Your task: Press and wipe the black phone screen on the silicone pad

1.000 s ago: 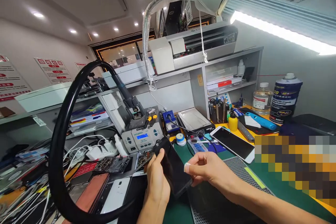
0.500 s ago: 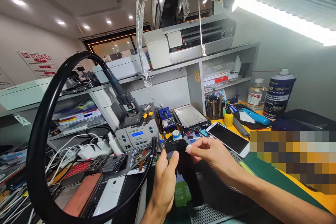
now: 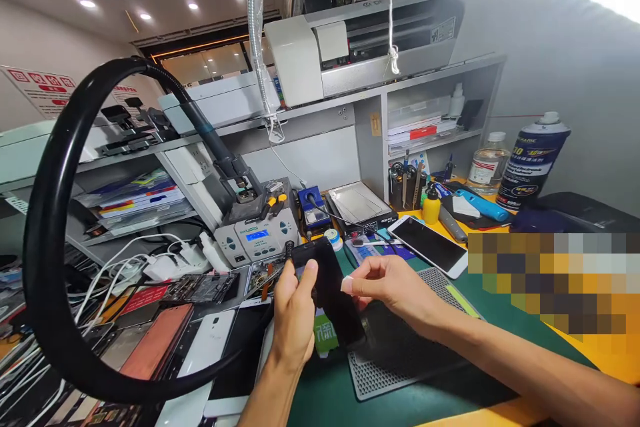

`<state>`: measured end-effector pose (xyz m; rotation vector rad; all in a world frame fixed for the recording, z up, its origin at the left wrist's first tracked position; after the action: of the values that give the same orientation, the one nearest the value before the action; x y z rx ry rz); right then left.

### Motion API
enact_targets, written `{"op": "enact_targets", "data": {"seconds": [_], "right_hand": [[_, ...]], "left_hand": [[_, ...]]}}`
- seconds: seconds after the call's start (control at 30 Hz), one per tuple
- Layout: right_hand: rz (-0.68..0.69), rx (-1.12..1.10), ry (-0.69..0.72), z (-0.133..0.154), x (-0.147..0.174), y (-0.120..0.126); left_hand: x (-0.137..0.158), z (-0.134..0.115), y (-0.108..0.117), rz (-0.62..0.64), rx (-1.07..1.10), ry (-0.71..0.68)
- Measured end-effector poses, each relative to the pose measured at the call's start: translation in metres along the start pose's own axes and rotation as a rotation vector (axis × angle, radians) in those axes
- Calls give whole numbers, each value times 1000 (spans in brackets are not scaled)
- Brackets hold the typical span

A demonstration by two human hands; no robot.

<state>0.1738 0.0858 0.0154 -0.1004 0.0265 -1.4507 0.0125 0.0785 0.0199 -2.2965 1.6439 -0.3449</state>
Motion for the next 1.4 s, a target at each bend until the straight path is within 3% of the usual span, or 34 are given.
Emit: {"op": "enact_targets", "data": {"seconds": [0.23,0.47,0.73,1.03,1.3,1.4], "right_hand": [[116,11,-115,-17,8,-11],[315,121,-164,-14,18,-18],[87,-45,-130,-8,10,-15],[-30,-178,-128,-11,9,-18],[-242,-234,-20,0,-9,11],[-305,-242,21,7,-18,27]], "left_hand": [[-17,-13,19,-216,59,-103],[-22,-18,32,-381,132,-79],[-22,-14,38,-482,191,-50],[-16,-14,27,-460,347,14],[-19,-8,9,-215,376,240],[-15,-4,10,-159,265,297]]}}
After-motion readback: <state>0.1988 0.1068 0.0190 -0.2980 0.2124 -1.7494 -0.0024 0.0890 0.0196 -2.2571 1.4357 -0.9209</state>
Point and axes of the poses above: each hand's wrist, its own x-axis away from the middle knuckle, its own y-axis out of the back of the hand, z = x × y, the point moved 5 cm from there along -x, towards the middle knuckle, and after that the axes turned 10 degrees about -z, right-handed, at the moved point
